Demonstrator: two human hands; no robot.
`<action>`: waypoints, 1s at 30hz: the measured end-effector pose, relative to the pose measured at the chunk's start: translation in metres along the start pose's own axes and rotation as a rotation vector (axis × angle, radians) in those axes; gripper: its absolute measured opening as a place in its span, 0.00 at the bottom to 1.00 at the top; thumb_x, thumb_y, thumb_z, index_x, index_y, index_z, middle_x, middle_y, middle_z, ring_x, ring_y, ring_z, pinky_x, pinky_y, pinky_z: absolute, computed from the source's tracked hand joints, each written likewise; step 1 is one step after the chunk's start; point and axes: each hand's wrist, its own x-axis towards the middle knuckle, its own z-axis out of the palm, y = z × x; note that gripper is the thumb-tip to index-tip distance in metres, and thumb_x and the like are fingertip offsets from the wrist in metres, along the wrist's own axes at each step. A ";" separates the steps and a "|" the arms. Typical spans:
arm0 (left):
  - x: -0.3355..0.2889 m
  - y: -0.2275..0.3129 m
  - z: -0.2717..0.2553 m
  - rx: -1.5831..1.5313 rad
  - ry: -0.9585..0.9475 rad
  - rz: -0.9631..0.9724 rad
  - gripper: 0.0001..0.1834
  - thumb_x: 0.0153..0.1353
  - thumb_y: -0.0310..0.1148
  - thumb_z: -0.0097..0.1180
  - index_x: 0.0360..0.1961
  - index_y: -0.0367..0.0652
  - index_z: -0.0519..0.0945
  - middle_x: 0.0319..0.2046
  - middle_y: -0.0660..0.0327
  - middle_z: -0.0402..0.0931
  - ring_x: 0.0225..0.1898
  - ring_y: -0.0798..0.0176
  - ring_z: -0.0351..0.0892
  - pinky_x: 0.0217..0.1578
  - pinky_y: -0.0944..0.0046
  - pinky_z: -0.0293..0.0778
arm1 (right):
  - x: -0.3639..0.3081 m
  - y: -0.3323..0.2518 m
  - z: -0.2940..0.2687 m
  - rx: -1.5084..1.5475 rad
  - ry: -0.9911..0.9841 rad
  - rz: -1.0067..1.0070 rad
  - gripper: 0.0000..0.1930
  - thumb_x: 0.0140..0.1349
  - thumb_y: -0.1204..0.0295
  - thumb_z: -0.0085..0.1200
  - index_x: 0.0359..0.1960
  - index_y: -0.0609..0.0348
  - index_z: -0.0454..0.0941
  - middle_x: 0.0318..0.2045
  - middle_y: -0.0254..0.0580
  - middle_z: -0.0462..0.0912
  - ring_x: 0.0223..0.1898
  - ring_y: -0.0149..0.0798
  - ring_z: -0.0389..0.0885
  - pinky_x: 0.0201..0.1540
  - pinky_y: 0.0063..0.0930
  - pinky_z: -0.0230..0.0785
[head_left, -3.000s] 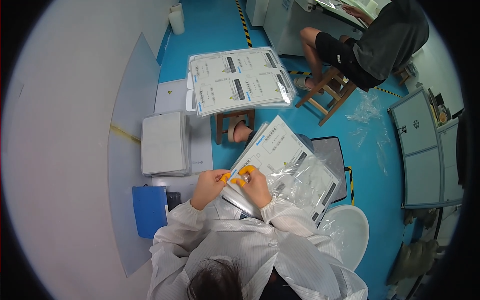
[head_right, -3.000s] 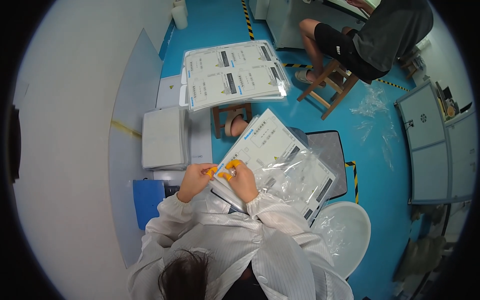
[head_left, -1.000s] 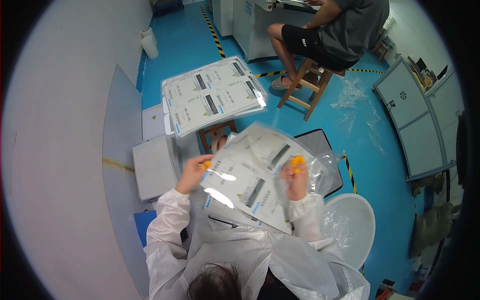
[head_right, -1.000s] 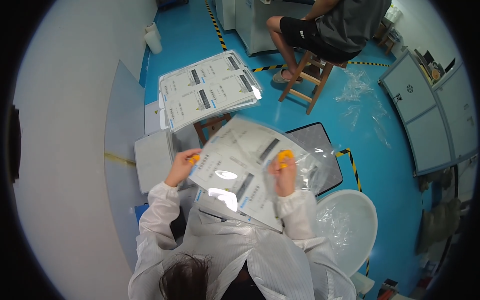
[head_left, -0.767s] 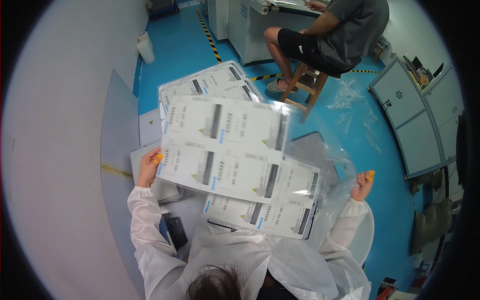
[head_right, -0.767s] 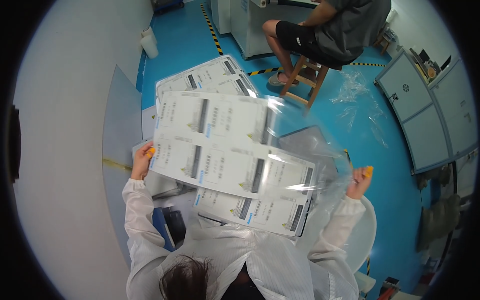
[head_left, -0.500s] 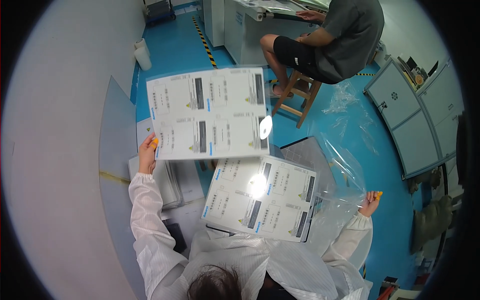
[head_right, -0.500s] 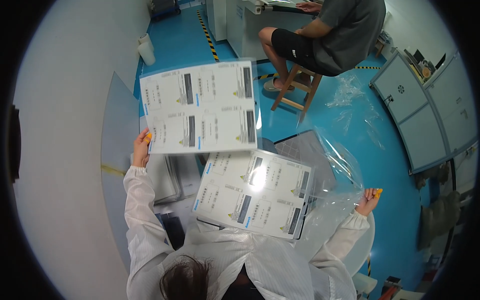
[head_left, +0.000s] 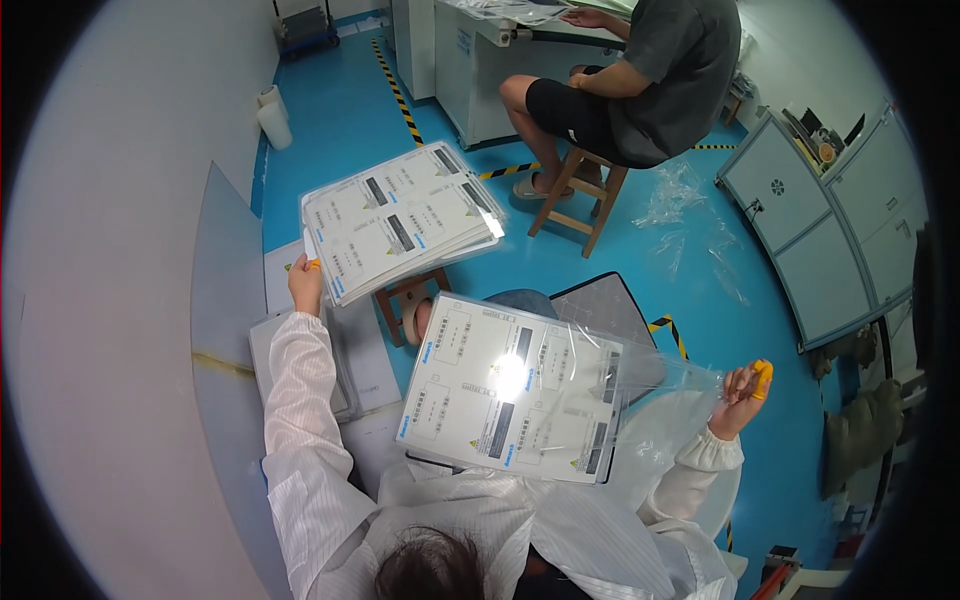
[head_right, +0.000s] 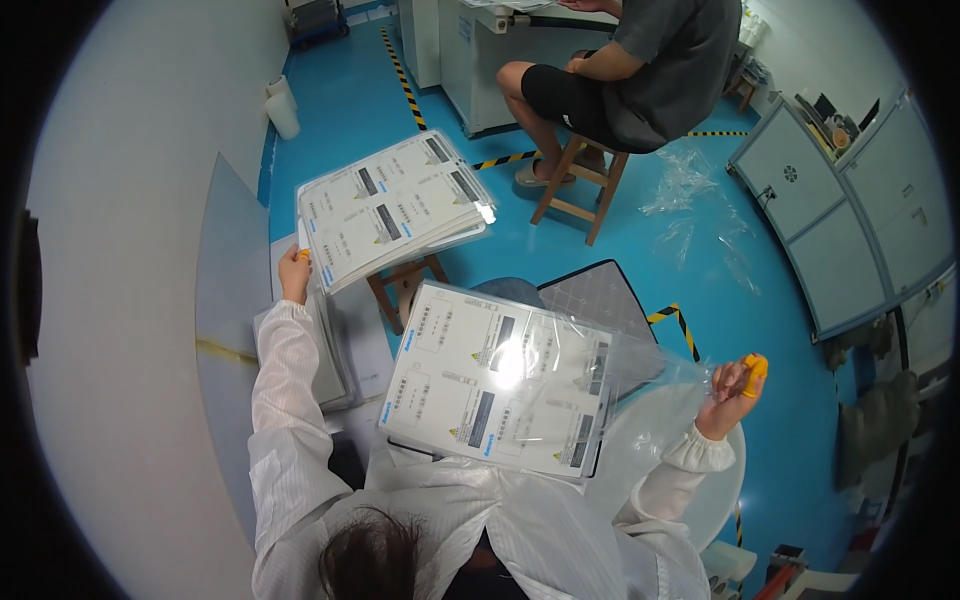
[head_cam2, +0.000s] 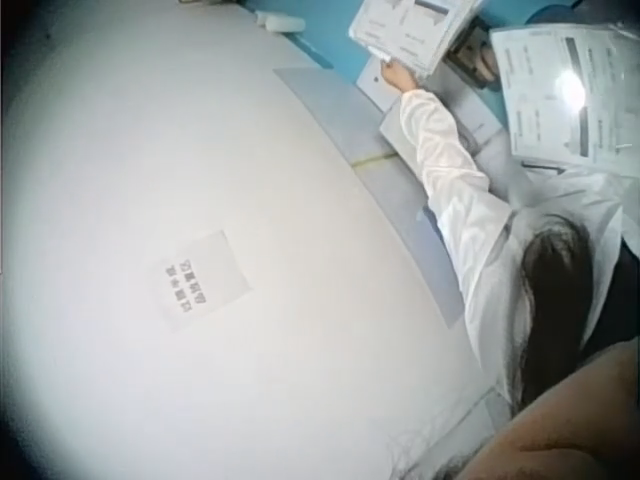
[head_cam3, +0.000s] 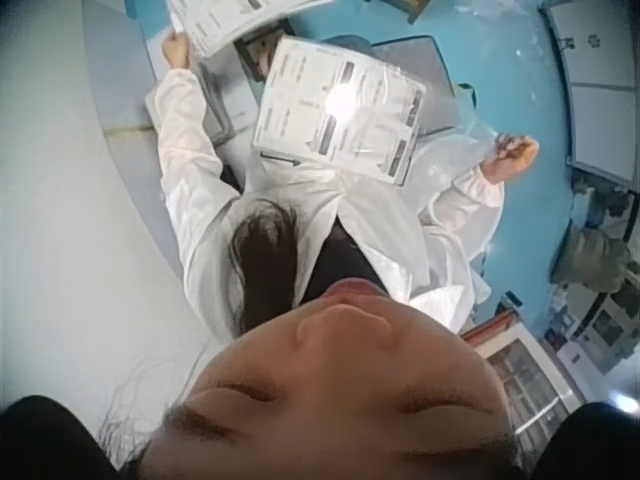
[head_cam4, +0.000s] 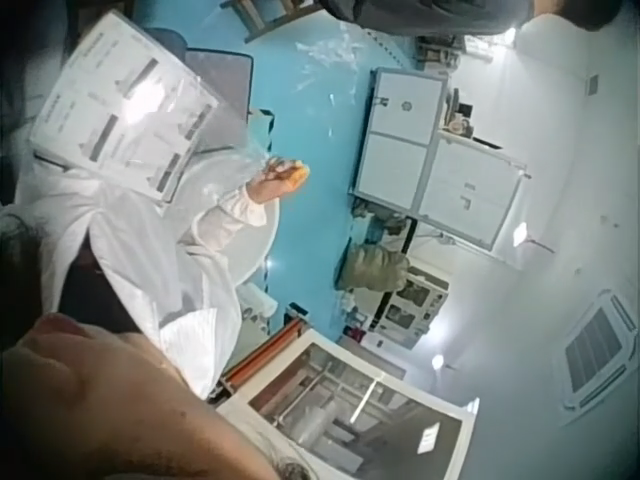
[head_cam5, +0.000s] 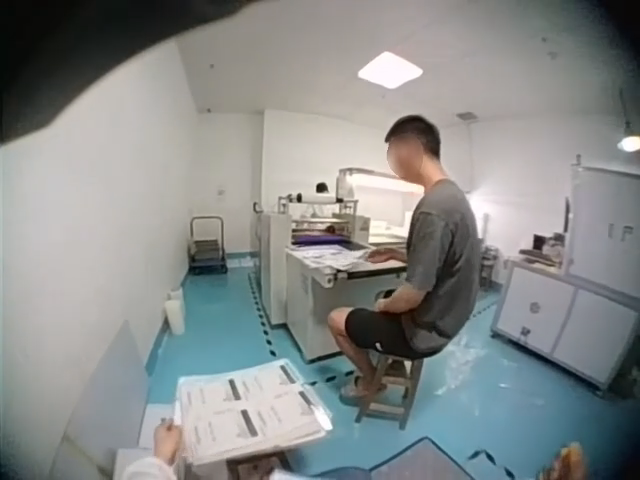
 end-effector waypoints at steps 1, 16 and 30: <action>-0.002 -0.004 -0.009 0.165 0.059 0.240 0.17 0.56 0.22 0.47 0.49 0.33 0.72 0.29 0.59 0.76 0.26 0.70 0.73 0.27 0.73 0.69 | -0.001 0.004 0.016 -0.048 -0.050 -0.003 0.14 0.63 0.59 0.44 0.36 0.57 0.69 0.15 0.29 0.62 0.13 0.21 0.52 0.15 0.16 0.46; -0.222 -0.009 -0.041 0.462 -0.897 0.057 0.18 0.54 0.27 0.53 0.47 0.35 0.74 0.38 0.54 0.78 0.33 0.69 0.73 0.37 0.72 0.69 | -0.201 0.199 0.148 -0.647 -1.477 0.161 0.09 0.56 0.70 0.51 0.36 0.60 0.76 0.19 0.40 0.75 0.17 0.28 0.69 0.22 0.23 0.64; -0.263 0.011 -0.037 0.663 -0.681 0.618 0.20 0.53 0.21 0.50 0.50 0.35 0.72 0.39 0.50 0.77 0.33 0.65 0.77 0.38 0.70 0.72 | -0.167 0.226 0.167 -0.696 -0.904 0.371 0.09 0.57 0.73 0.50 0.35 0.65 0.76 0.17 0.38 0.74 0.18 0.26 0.67 0.22 0.21 0.60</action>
